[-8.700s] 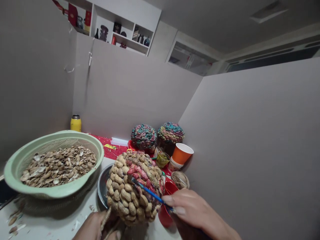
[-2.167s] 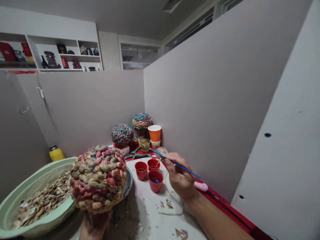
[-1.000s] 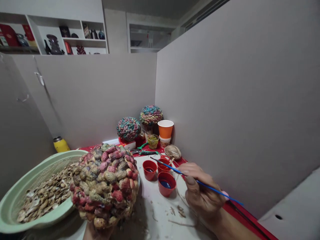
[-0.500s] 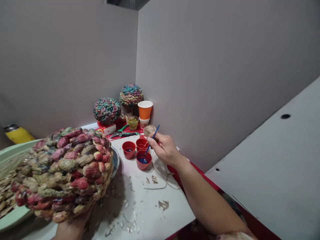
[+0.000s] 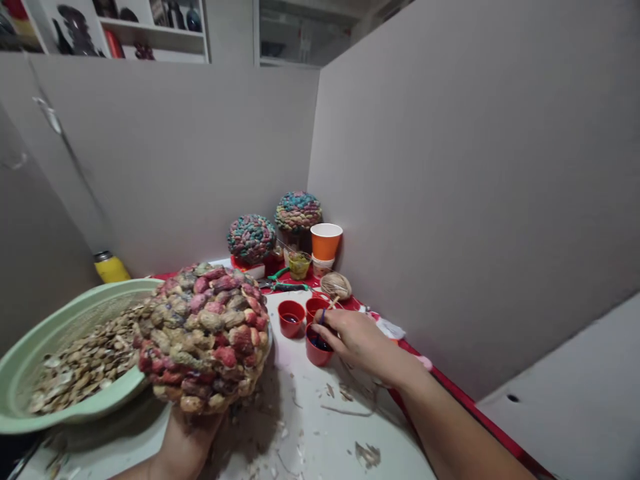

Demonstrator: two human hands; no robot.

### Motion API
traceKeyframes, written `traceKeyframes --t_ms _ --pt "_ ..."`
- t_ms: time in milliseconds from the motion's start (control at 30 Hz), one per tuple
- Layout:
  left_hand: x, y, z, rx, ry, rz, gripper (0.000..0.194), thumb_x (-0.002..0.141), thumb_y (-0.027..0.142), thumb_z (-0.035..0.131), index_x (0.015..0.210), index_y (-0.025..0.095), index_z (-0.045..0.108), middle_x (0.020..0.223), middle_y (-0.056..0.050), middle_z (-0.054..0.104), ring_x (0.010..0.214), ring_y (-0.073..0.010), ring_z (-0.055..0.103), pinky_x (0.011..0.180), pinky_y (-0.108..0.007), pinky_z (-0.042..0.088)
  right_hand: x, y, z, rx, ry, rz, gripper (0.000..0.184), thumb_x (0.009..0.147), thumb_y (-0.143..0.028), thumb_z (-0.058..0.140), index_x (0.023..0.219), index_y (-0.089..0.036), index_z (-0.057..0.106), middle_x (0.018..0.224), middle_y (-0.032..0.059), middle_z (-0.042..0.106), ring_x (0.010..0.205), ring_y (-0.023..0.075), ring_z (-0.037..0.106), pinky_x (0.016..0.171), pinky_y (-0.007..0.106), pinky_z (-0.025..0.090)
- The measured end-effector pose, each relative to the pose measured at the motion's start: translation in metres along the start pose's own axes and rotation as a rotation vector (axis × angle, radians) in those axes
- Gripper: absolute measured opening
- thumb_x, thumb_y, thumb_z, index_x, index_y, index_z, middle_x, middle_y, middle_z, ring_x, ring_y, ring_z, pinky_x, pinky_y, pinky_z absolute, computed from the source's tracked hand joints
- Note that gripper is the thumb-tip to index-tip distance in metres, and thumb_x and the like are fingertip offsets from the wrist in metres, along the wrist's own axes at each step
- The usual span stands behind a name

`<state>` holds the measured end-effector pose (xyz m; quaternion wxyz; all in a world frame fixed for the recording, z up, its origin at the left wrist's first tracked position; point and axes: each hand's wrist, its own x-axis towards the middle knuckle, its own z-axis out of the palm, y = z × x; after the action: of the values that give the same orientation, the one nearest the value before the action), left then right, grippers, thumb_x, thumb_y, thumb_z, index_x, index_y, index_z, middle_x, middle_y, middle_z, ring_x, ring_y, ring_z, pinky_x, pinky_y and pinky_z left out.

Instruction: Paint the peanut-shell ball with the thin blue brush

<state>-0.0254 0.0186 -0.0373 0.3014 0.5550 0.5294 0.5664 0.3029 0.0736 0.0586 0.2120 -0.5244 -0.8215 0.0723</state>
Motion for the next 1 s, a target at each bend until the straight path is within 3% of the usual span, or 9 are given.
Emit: traceKeyframes --t_ms 233,400,767,1000 --pt "0.002 0.033 0.007 -0.077 -0.168 -0.119 0.055 0.071 0.073 0.081 0.066 0.02 0.074 0.054 -0.005 0.071 0.044 -0.0189 0.06 0.045 -0.029 0.051 0.003 -0.003 0.006 0.054 -0.038 -0.013 0.029 0.103 -0.029 0.048 0.083 -0.02 0.067 0.082 0.0081 0.074 0.071 0.0189 0.063 0.067 0.029 0.041" --pt "0.005 0.042 0.007 -0.162 -0.277 -0.191 0.062 0.07 0.075 0.081 0.063 0.014 0.074 0.047 -0.006 0.066 0.041 -0.0146 0.056 0.043 -0.024 0.041 0.006 0.005 0.005 0.11 -0.039 0.003 0.029 0.102 -0.032 0.047 0.091 -0.019 0.07 0.088 0.0093 0.077 0.077 0.0202 0.068 0.071 0.03 0.045" --pt "0.009 0.036 0.003 -0.377 -0.301 -0.333 0.049 0.067 0.059 0.092 0.078 0.015 0.072 0.065 -0.002 0.074 0.041 -0.0114 0.059 0.041 -0.022 0.048 0.005 0.016 -0.003 0.167 0.036 0.066 0.028 0.101 -0.037 0.044 0.092 -0.021 0.065 0.088 0.0093 0.076 0.077 0.0223 0.067 0.072 0.033 0.046" --pt "0.008 0.047 0.006 -0.431 -0.356 -0.425 0.051 0.062 0.058 0.094 0.072 0.012 0.075 0.063 -0.004 0.072 0.037 -0.0095 0.057 0.037 -0.02 0.048 -0.002 0.009 -0.007 0.243 0.025 0.045 0.03 0.099 -0.041 0.046 0.09 -0.022 0.067 0.083 0.0065 0.075 0.071 0.0201 0.066 0.068 0.032 0.047"
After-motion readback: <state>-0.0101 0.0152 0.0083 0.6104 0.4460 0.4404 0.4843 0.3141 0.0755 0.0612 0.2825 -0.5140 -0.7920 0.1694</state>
